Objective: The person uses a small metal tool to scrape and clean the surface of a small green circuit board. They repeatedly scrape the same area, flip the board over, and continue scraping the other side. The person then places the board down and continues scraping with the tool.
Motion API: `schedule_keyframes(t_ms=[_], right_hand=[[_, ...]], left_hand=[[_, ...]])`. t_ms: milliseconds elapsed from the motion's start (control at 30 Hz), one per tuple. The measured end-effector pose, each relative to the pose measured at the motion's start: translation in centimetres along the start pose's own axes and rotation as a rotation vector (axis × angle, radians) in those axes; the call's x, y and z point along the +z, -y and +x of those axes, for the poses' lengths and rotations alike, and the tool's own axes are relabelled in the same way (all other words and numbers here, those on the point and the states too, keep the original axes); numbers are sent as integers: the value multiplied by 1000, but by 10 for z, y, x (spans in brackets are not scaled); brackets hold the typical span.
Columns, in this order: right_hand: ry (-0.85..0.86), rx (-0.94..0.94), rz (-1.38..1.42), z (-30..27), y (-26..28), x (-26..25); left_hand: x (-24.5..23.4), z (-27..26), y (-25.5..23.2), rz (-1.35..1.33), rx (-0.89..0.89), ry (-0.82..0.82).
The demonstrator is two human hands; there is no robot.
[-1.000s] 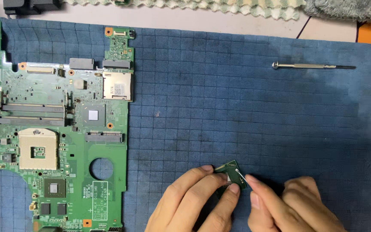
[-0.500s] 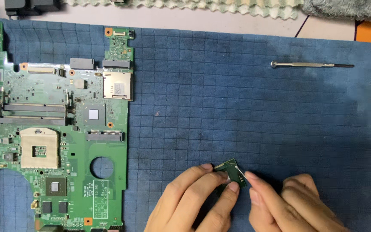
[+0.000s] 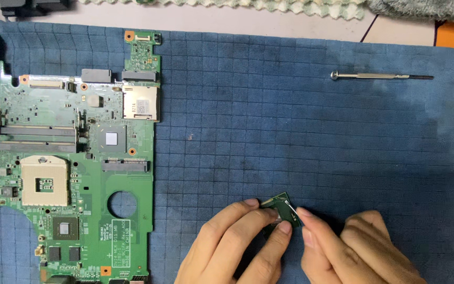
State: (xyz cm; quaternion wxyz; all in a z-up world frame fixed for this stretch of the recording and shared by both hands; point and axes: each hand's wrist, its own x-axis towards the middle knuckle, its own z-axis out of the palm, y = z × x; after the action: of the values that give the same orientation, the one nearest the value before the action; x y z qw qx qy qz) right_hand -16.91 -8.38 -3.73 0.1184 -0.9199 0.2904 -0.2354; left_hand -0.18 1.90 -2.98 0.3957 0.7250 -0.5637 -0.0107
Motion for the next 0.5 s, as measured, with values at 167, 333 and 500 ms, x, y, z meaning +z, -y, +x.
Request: schedule_keyframes(t_ms=[167, 333, 500], right_hand=[[28, -26, 10, -6, -7, -2], [17, -40, 43, 4, -3, -3], [35, 19, 46, 6, 2, -7]], left_hand=[[-1, 0, 0, 9, 0, 5], [-1, 1, -2, 0, -17, 3], [-1, 3, -4, 24, -18, -19]])
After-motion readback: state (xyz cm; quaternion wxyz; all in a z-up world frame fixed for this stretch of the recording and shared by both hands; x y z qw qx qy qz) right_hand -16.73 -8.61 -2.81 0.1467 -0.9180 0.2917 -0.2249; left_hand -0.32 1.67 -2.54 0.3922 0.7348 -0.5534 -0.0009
